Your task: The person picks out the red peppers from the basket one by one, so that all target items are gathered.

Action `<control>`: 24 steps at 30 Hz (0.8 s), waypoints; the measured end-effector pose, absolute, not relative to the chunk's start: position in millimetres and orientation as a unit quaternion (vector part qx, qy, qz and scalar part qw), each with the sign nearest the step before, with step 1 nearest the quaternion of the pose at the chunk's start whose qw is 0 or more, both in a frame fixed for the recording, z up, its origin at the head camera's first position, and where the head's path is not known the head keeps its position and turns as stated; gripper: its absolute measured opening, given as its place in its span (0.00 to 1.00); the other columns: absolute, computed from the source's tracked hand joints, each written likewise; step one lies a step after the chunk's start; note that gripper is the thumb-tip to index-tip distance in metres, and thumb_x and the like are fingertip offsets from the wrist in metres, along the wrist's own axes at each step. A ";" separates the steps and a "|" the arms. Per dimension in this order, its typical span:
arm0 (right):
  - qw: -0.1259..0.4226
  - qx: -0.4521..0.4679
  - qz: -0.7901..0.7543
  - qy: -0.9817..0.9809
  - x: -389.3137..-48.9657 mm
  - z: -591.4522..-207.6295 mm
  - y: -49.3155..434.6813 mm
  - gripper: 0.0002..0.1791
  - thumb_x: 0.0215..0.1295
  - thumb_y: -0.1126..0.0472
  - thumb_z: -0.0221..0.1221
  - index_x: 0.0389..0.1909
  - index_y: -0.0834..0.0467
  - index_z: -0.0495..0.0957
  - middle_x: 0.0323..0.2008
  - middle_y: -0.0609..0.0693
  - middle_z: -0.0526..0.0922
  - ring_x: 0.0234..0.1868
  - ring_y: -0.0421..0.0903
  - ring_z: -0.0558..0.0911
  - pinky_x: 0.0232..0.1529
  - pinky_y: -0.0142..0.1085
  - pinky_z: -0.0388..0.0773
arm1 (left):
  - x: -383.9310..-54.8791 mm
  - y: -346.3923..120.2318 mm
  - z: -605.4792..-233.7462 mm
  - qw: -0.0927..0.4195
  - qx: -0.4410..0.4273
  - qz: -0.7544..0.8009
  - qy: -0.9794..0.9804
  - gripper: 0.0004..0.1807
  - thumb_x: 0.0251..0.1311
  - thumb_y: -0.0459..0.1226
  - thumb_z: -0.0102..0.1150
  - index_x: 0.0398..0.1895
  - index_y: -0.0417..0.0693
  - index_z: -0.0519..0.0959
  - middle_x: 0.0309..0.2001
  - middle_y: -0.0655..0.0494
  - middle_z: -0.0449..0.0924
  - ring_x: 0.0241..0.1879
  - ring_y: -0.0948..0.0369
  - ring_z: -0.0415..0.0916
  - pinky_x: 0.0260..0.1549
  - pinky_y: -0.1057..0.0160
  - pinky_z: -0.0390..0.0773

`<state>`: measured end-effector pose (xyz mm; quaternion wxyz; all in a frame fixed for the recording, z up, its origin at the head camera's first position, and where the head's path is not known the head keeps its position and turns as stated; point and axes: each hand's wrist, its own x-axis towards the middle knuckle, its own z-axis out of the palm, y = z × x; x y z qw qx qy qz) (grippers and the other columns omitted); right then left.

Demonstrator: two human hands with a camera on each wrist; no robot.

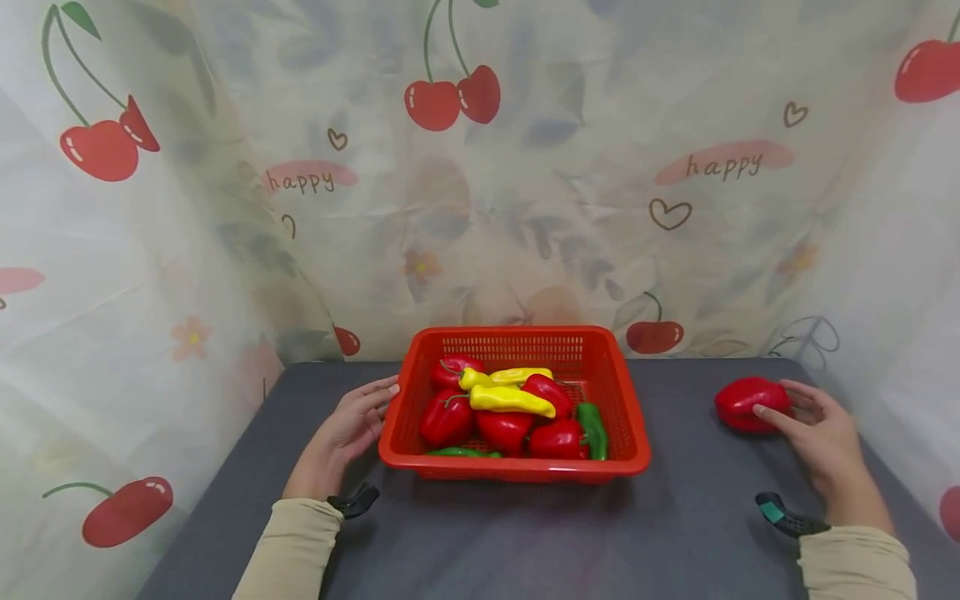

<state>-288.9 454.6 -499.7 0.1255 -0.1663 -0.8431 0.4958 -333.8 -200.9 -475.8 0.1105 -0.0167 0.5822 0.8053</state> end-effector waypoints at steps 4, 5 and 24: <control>0.122 -0.169 0.491 -0.846 -289.5 -498.8 453.8 0.43 0.71 0.41 0.66 0.83 0.43 0.61 0.84 0.64 0.54 0.75 0.59 0.62 0.35 0.15 0.70 | -333.5 -201.4 -475.3 0.109 -0.022 0.807 0.580 0.27 0.76 0.34 0.60 0.75 0.37 0.70 0.57 0.54 0.87 0.52 0.59 0.87 0.52 0.59 0.88; 0.122 -0.172 0.490 -0.846 -289.5 -498.7 453.7 0.44 0.71 0.41 0.66 0.83 0.43 0.60 0.84 0.64 0.54 0.75 0.60 0.61 0.35 0.15 0.70 | -333.5 -201.5 -475.2 0.110 -0.023 0.808 0.579 0.27 0.77 0.34 0.59 0.75 0.37 0.70 0.57 0.54 0.87 0.51 0.59 0.86 0.52 0.59 0.88; 0.113 -0.188 0.489 -0.844 -288.3 -499.1 457.4 0.43 0.70 0.38 0.66 0.82 0.39 0.62 0.79 0.62 0.60 0.70 0.57 0.61 0.44 0.24 0.70 | -334.6 -201.3 -475.8 0.112 -0.015 0.806 0.582 0.28 0.77 0.34 0.59 0.76 0.36 0.69 0.55 0.55 0.88 0.50 0.60 0.87 0.51 0.60 0.88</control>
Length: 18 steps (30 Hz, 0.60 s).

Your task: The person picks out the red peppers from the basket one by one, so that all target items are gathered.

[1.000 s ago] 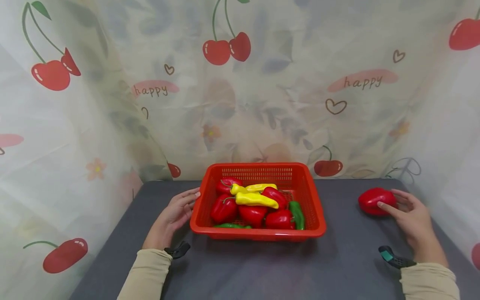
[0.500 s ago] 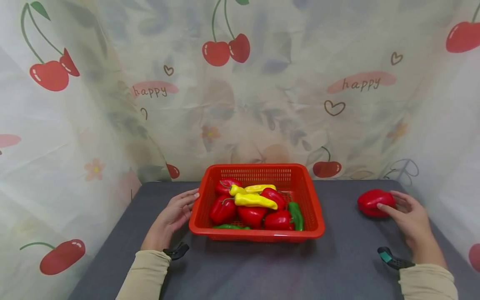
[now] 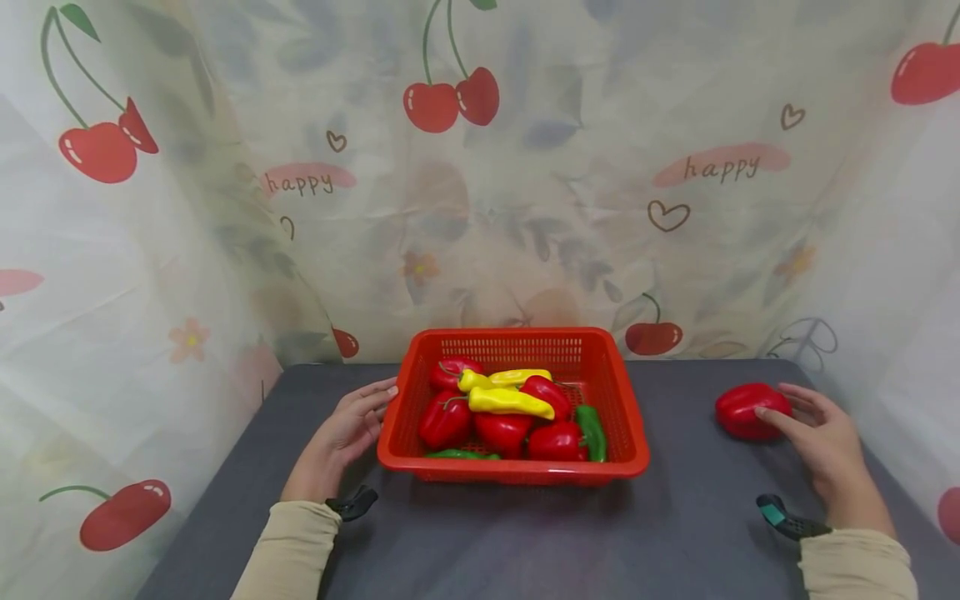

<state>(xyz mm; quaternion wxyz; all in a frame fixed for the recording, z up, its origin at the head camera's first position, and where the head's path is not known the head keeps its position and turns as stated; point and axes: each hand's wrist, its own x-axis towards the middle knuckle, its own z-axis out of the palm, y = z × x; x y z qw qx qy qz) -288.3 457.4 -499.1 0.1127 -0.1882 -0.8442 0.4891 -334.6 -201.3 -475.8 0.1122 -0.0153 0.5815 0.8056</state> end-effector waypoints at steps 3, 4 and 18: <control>0.112 -0.190 0.489 -0.844 -289.2 -498.5 457.6 0.42 0.71 0.37 0.65 0.82 0.37 0.61 0.79 0.58 0.62 0.72 0.56 0.60 0.56 0.34 0.72 | -334.6 -201.4 -475.5 0.110 -0.013 0.805 0.584 0.28 0.77 0.35 0.59 0.76 0.36 0.69 0.55 0.55 0.88 0.50 0.60 0.87 0.51 0.59 0.88; 0.111 -0.189 0.489 -0.844 -289.2 -498.6 457.9 0.42 0.71 0.37 0.65 0.82 0.36 0.61 0.79 0.57 0.62 0.72 0.54 0.61 0.59 0.37 0.72 | -334.7 -201.4 -475.4 0.109 -0.012 0.805 0.583 0.28 0.77 0.35 0.59 0.76 0.36 0.69 0.55 0.55 0.88 0.50 0.60 0.87 0.51 0.59 0.88; 0.118 -0.185 0.505 -0.835 -285.8 -498.2 458.2 0.42 0.72 0.38 0.64 0.83 0.37 0.60 0.80 0.45 0.64 0.67 0.36 0.65 0.80 0.55 0.62 | -333.6 -201.2 -474.6 0.111 -0.014 0.804 0.584 0.29 0.75 0.35 0.61 0.76 0.36 0.69 0.57 0.54 0.87 0.51 0.60 0.87 0.51 0.59 0.88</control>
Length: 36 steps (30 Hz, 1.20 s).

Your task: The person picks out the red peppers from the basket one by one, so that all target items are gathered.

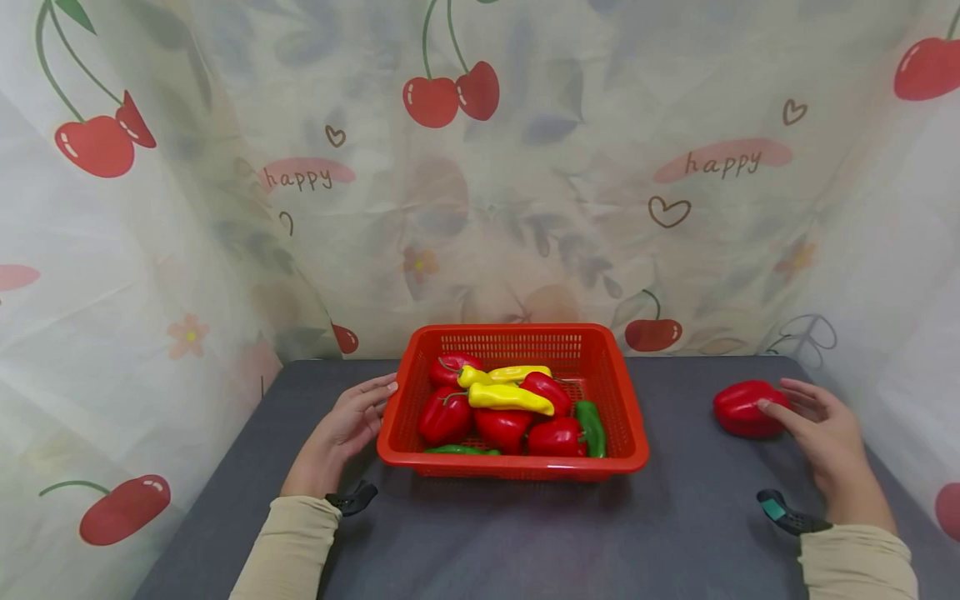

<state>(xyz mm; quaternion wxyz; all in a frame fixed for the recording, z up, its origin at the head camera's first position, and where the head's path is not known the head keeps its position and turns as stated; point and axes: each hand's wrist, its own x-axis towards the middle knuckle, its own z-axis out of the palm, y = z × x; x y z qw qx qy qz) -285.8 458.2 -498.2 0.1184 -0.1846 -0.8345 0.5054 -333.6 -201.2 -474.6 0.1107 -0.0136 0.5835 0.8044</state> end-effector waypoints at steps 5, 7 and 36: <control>0.124 -0.184 0.506 -0.833 -285.3 -497.1 458.2 0.42 0.73 0.39 0.64 0.83 0.39 0.59 0.77 0.40 0.67 0.64 0.30 0.66 0.81 0.58 0.60 | -334.1 -201.6 -474.3 0.112 -0.018 0.805 0.583 0.28 0.76 0.35 0.61 0.76 0.37 0.70 0.57 0.54 0.87 0.51 0.60 0.87 0.52 0.59 0.88; 0.126 -0.183 0.509 -0.831 -284.6 -496.6 458.1 0.42 0.73 0.39 0.64 0.83 0.39 0.60 0.73 0.34 0.68 0.61 0.26 0.66 0.81 0.58 0.59 | -333.9 -201.9 -474.6 0.112 -0.019 0.804 0.584 0.28 0.76 0.35 0.61 0.76 0.37 0.70 0.57 0.54 0.87 0.51 0.60 0.87 0.52 0.59 0.88; 0.170 -0.122 0.493 -0.845 -274.7 -466.9 434.1 0.38 0.74 0.45 0.65 0.82 0.41 0.63 0.59 0.20 0.68 0.69 0.29 0.66 0.71 0.26 0.67 | -334.7 -201.2 -474.1 0.114 -0.016 0.811 0.574 0.28 0.76 0.34 0.59 0.76 0.36 0.69 0.55 0.54 0.88 0.50 0.60 0.87 0.51 0.58 0.88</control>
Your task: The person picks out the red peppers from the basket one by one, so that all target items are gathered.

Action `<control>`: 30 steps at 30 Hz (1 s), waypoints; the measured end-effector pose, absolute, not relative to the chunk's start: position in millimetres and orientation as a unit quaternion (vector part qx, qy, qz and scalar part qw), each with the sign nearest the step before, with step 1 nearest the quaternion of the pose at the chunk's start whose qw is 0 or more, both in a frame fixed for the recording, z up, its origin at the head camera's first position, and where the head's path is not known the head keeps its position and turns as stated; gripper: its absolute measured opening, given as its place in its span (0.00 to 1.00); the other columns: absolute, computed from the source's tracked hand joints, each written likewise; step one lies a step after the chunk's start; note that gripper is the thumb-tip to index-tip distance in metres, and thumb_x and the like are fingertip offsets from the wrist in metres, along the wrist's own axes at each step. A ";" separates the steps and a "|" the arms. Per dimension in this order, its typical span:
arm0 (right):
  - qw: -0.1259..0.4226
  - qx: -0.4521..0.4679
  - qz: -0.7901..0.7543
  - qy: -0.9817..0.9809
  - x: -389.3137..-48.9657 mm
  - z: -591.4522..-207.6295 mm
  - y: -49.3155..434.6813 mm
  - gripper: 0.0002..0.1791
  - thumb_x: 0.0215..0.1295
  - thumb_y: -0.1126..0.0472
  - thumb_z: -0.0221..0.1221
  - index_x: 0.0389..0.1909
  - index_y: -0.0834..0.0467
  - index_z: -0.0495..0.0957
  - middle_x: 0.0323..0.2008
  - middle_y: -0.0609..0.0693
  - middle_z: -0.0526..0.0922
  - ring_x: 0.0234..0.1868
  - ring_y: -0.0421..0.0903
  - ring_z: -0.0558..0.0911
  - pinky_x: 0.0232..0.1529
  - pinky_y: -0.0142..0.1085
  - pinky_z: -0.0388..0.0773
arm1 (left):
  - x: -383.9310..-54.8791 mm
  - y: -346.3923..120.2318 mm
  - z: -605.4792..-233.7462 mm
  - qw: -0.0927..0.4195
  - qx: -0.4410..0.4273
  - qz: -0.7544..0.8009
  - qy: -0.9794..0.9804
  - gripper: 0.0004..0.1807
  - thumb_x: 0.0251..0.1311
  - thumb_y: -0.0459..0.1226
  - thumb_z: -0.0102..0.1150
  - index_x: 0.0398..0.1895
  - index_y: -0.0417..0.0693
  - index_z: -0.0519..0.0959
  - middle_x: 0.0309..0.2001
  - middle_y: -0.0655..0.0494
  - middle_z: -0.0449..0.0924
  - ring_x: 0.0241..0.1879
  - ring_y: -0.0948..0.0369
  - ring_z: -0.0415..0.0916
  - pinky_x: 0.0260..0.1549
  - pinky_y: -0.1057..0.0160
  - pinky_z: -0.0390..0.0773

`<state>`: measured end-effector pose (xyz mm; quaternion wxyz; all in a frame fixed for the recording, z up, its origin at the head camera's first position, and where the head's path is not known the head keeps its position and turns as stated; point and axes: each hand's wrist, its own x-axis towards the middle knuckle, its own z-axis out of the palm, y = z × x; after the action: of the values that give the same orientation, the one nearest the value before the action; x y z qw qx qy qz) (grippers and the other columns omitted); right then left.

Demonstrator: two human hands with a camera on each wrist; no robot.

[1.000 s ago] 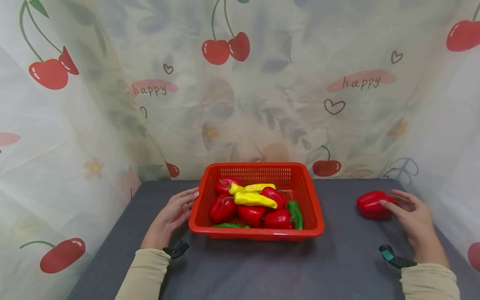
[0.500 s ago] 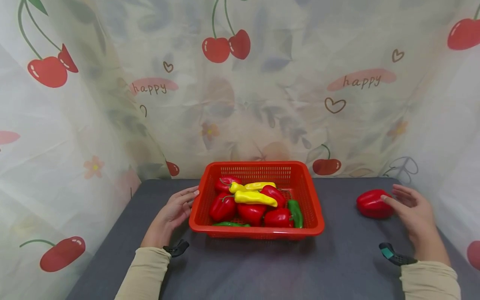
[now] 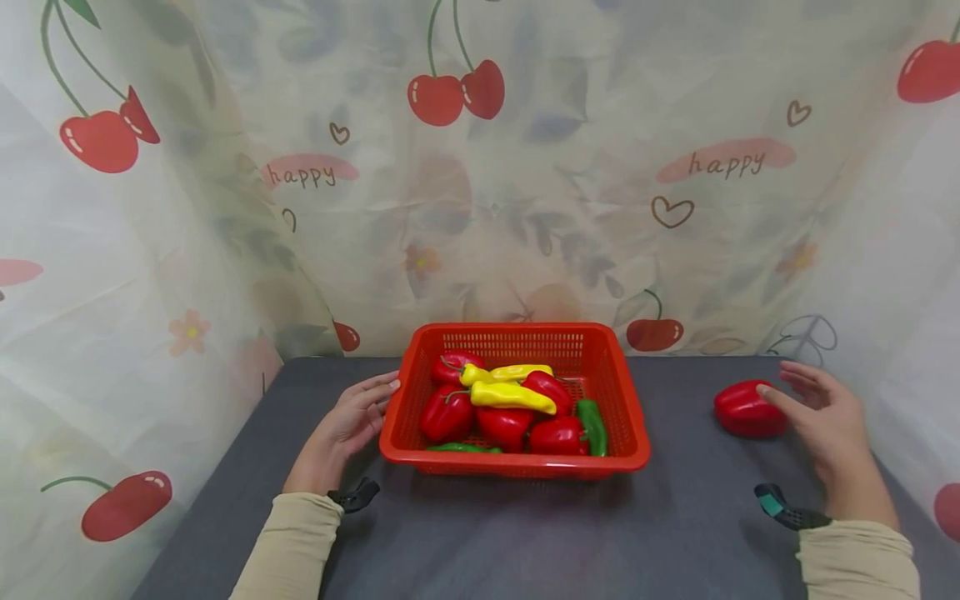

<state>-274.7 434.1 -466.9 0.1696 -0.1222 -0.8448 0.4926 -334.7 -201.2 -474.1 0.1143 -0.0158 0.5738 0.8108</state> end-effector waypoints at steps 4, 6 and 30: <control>0.164 -0.117 0.490 -0.848 -273.6 -460.1 427.7 0.40 0.74 0.44 0.64 0.83 0.40 0.60 0.64 0.22 0.68 0.74 0.33 0.65 0.80 0.41 0.63 | -334.7 -201.0 -475.7 0.113 -0.018 0.810 0.575 0.27 0.76 0.34 0.60 0.75 0.37 0.70 0.56 0.54 0.88 0.50 0.60 0.88 0.51 0.58 0.88; 0.160 -0.111 0.488 -0.851 -273.1 -455.8 423.4 0.41 0.74 0.43 0.64 0.84 0.39 0.59 0.69 0.26 0.68 0.72 0.31 0.66 0.82 0.52 0.59 | -334.6 -200.6 -476.1 0.112 -0.019 0.810 0.576 0.27 0.76 0.35 0.60 0.75 0.37 0.71 0.56 0.54 0.88 0.50 0.60 0.88 0.51 0.59 0.88; 0.091 0.131 0.462 -0.873 -290.1 -367.8 334.3 0.32 0.75 0.58 0.66 0.76 0.51 0.69 0.63 0.30 0.75 0.59 0.23 0.77 0.52 0.15 0.76 | -332.5 -200.7 -474.0 0.107 -0.022 0.822 0.559 0.25 0.75 0.33 0.61 0.72 0.36 0.73 0.50 0.55 0.90 0.45 0.60 0.88 0.48 0.59 0.89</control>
<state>-290.1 334.3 -367.8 0.0905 0.1309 -0.8726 0.4618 -332.5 -200.7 -474.0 0.1075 -0.0220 0.5586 0.8222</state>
